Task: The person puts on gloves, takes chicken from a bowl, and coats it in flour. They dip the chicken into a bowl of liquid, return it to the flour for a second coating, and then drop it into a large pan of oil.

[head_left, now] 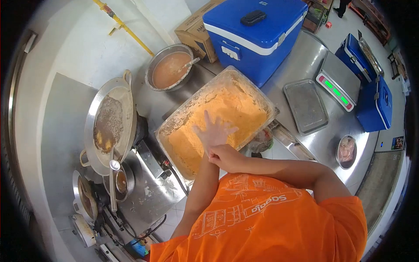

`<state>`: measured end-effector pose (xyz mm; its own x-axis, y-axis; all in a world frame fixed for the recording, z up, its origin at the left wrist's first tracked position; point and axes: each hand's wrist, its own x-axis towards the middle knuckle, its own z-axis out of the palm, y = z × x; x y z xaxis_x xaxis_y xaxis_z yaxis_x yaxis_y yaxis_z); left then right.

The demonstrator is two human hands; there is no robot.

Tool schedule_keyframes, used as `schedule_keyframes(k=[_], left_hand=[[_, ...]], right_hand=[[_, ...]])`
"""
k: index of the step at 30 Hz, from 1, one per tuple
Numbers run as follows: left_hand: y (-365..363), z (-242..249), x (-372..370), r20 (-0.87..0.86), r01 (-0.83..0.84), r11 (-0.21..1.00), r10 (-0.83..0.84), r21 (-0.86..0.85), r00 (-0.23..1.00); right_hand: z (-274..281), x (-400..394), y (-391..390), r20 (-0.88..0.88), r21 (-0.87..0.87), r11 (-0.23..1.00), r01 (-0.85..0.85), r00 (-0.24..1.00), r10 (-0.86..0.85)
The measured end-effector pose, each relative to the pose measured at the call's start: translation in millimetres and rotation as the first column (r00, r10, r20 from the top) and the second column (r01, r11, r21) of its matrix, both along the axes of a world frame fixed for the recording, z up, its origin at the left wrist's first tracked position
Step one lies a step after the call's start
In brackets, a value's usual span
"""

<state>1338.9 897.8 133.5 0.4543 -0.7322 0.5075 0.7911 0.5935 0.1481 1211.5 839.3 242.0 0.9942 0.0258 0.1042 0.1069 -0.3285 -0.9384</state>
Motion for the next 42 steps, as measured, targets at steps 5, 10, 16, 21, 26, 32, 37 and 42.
schedule_keyframes(k=[5, 10, 16, 21, 26, 32, 37, 42], left_hand=[[8, 66, -11, -0.227, -0.168, 0.954, 0.226, 0.249, 0.947], [-3, 139, -25, -0.466, -0.203, 0.922, 0.345, 0.328, 0.815], [2, 163, -24, -0.385, -0.213, 0.932, 0.319, 0.293, 0.866], [12, 150, -11, -0.218, -0.241, 0.942, 0.292, 0.233, 0.931], [52, 73, 9, -0.308, -0.276, 0.704, 0.581, 0.654, 0.753], [47, 92, -3, -0.104, -0.162, 0.351, 0.629, 0.922, 0.770], [35, 65, 10, 0.000, -0.088, 0.188, 0.425, 0.978, 0.905], [1, 78, -1, 0.077, -0.070, -0.037, 0.238, 0.997, 0.968]], right_hand=[[-12, -15, -30, -0.469, 0.512, 0.796, 0.323, 0.881, -0.056], [-50, 30, -25, -0.647, 0.744, 0.307, 0.594, 0.525, 0.553], [-83, 60, -8, -0.484, 0.874, 0.410, 0.262, 0.557, 0.675], [-33, 73, -24, -0.686, 0.487, 0.871, -0.065, 0.589, 0.427], [-68, 151, -117, 0.329, -0.566, 0.664, 0.489, 0.872, -0.363], [-54, 212, -181, 0.022, -0.740, 0.573, 0.351, 0.865, -0.501], [-33, 191, -187, -0.087, -0.635, 0.728, 0.259, 0.912, -0.400], [-18, 112, -157, 0.133, -0.557, 0.797, 0.232, 0.973, -0.190]])
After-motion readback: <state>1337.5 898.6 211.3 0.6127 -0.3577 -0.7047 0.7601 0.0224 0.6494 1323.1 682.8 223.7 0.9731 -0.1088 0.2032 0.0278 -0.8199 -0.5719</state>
